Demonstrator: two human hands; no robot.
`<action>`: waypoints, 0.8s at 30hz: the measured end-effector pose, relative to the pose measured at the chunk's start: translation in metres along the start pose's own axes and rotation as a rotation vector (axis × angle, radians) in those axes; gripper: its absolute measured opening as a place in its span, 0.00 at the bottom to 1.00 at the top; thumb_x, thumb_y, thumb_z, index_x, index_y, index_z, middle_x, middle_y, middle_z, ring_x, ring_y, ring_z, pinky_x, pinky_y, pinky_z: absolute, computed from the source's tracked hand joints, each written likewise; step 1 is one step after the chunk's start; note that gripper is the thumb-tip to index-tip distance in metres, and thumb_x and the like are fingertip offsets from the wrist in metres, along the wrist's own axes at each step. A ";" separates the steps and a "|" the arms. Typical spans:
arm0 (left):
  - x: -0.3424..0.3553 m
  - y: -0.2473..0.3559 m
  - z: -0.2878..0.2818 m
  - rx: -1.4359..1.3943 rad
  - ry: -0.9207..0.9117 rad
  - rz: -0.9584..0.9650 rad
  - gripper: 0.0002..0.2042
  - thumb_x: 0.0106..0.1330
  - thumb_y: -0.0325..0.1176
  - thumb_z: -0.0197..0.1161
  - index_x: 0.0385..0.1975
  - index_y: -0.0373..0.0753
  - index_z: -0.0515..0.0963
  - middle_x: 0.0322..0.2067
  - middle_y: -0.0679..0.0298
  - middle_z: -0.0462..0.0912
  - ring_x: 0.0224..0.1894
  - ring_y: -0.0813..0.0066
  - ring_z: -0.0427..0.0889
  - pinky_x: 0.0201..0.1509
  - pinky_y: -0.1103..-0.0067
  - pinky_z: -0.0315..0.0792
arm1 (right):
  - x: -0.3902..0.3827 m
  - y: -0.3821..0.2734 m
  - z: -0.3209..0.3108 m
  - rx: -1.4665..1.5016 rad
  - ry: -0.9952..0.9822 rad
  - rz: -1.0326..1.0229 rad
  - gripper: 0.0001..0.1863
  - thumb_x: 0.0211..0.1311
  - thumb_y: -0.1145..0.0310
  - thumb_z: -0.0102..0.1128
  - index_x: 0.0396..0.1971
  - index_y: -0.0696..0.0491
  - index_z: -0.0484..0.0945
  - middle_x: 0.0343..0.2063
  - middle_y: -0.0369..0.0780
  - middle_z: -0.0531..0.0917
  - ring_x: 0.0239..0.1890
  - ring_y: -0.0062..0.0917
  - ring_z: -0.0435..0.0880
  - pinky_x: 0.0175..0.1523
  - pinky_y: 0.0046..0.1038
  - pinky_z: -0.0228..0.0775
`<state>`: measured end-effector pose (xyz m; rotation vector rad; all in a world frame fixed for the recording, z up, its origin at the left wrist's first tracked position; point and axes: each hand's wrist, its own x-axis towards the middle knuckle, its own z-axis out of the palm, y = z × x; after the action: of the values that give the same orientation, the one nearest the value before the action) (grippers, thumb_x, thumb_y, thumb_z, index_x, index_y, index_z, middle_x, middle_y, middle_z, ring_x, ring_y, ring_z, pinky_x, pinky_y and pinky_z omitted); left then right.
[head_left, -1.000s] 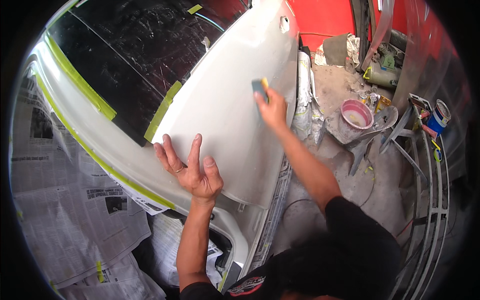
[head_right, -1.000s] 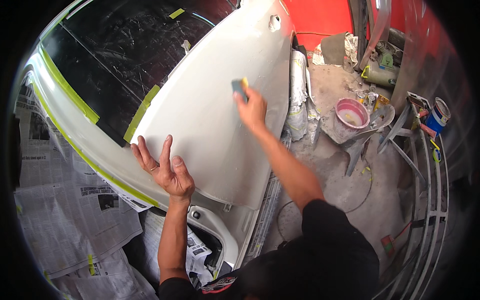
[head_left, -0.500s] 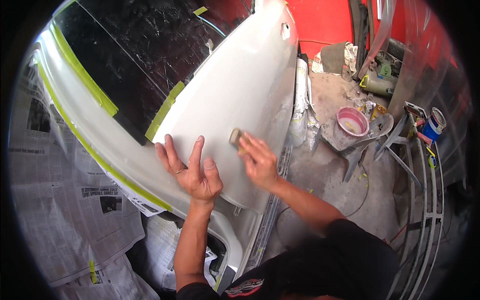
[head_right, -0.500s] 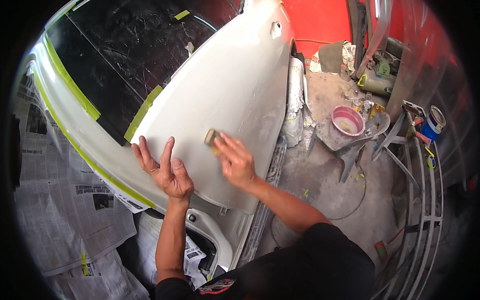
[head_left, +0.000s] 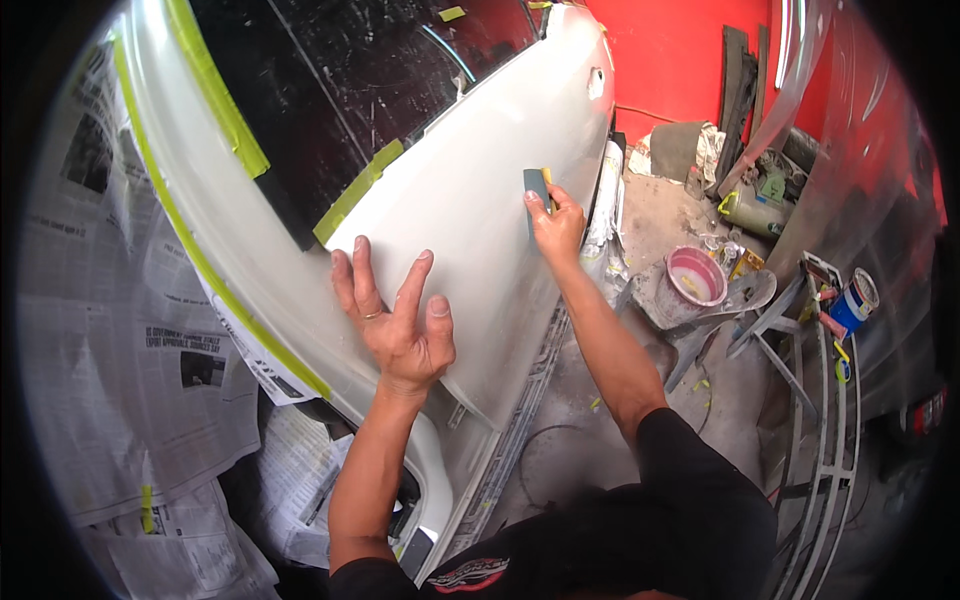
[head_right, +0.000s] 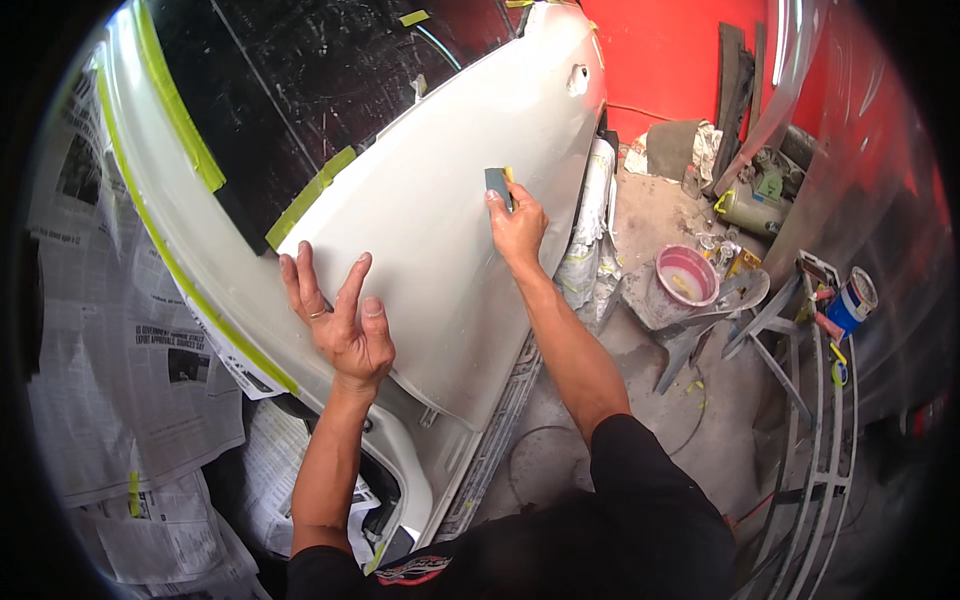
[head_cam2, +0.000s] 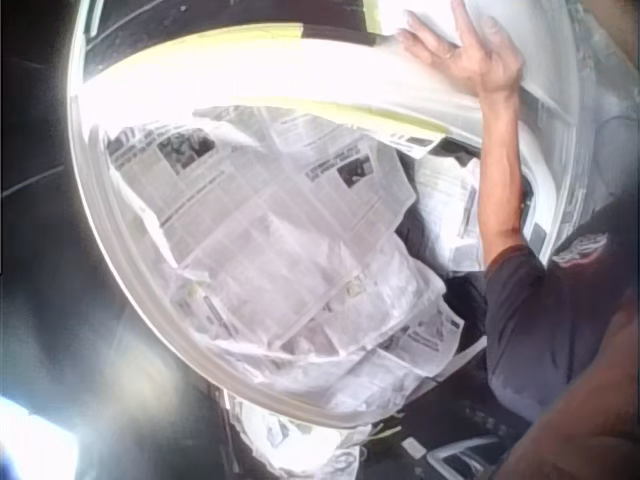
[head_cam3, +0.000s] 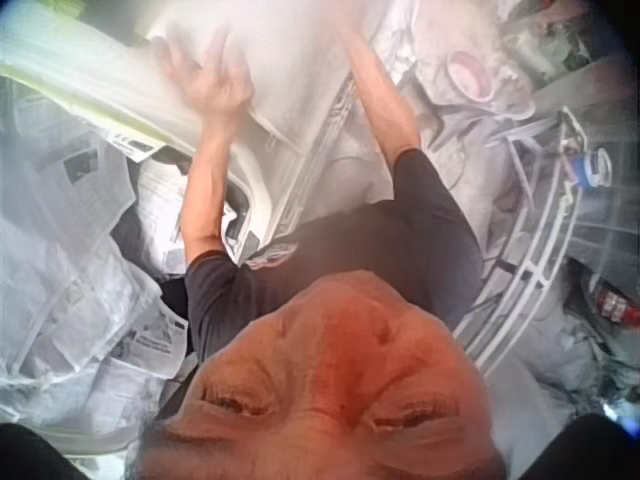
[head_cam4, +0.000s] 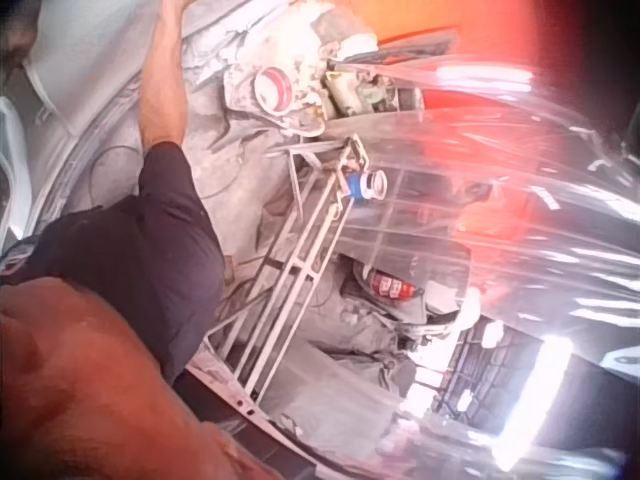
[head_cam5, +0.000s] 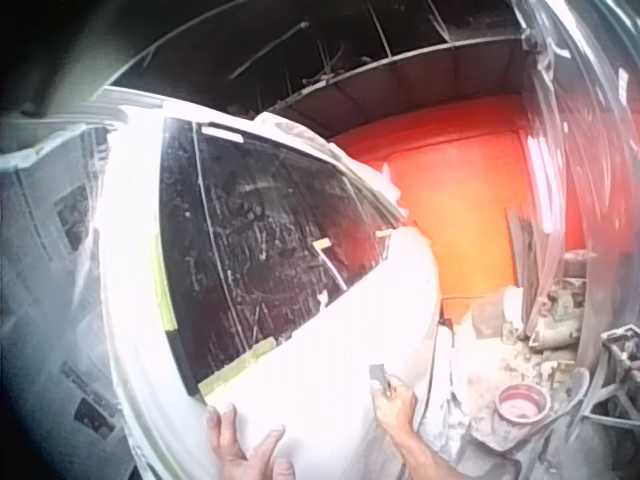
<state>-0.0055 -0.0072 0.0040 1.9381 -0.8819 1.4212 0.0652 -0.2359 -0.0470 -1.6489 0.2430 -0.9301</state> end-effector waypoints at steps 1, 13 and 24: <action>0.000 0.000 0.000 -0.007 -0.002 -0.012 0.17 0.65 0.36 0.54 0.48 0.41 0.84 0.69 0.44 0.59 0.75 0.45 0.46 0.76 0.58 0.41 | -0.004 -0.002 0.000 0.000 -0.008 0.025 0.19 0.63 0.62 0.65 0.47 0.63 0.81 0.36 0.44 0.85 0.37 0.21 0.79 0.40 0.26 0.71; -0.002 -0.004 -0.001 -0.026 0.010 -0.028 0.16 0.63 0.36 0.57 0.48 0.42 0.85 0.69 0.47 0.60 0.75 0.46 0.45 0.76 0.57 0.42 | -0.031 0.011 0.017 -0.130 0.168 -0.315 0.19 0.63 0.62 0.63 0.46 0.60 0.81 0.30 0.50 0.86 0.32 0.34 0.86 0.40 0.35 0.74; -0.004 -0.004 -0.005 -0.001 -0.006 -0.034 0.17 0.64 0.37 0.55 0.48 0.41 0.84 0.70 0.47 0.59 0.75 0.45 0.46 0.76 0.58 0.42 | -0.035 0.013 0.021 -0.054 0.119 -0.379 0.18 0.63 0.63 0.63 0.47 0.60 0.81 0.30 0.45 0.86 0.30 0.26 0.82 0.38 0.31 0.73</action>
<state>-0.0061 -0.0005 0.0010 1.9490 -0.8486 1.3962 0.0604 -0.2030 -0.0740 -1.7240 0.0342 -1.3190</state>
